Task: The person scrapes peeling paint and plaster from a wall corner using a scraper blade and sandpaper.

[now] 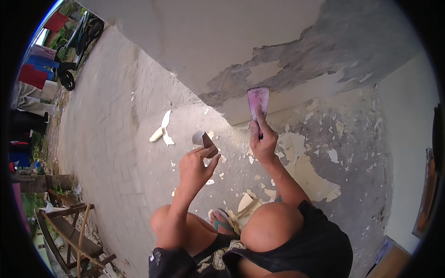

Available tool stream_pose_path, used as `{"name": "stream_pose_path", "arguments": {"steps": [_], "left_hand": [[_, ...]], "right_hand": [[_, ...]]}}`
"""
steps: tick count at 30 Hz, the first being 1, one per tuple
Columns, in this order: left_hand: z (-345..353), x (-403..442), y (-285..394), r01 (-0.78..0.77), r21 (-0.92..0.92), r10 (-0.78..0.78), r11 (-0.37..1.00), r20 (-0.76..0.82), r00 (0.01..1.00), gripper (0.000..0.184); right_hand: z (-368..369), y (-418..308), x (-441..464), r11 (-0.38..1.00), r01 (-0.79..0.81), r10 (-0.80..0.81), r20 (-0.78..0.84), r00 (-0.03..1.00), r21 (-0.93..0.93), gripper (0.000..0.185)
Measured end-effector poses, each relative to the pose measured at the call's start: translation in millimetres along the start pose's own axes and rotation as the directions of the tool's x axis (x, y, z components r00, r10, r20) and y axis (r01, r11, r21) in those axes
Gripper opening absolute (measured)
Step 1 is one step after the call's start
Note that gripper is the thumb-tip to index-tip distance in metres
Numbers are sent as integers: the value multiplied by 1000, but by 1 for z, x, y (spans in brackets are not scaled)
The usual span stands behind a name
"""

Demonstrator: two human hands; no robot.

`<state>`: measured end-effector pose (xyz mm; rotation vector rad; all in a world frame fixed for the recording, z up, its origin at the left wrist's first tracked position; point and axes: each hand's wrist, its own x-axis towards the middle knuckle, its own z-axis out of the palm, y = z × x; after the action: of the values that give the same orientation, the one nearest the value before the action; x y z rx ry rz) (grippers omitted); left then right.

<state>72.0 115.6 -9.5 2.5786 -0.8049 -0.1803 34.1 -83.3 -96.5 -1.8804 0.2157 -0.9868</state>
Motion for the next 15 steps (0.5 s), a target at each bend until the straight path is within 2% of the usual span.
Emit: {"name": "stream_pose_path", "arguments": {"steps": [6,9,10,12,13,15], "left_hand": [[-2,2,-1,21,-14,-20,1000,24,1000,26],[-3,5,-1,47,-22,-46,999,63,997,26],[-2,10,-2,16,-21,-15,1000,28,1000,26],[4,4,-5,-21,-25,21,999,-3,1000,26],[4,-4,-4,6,-29,-4,1000,39,999,26],[4,8,-5,13,-33,-12,999,30,999,26]], "right_hand": [[-3,-10,8,1000,12,-13,-28,1000,-27,49],[3,0,13,990,135,-137,-76,988,-36,48],[2,-10,32,989,145,-146,-79,986,-22,47],[-4,-27,46,994,112,-112,-65,992,4,45],[-7,-33,41,997,80,-79,-55,995,17,45],[3,-17,24,994,95,-91,-72,993,54,47]]}}
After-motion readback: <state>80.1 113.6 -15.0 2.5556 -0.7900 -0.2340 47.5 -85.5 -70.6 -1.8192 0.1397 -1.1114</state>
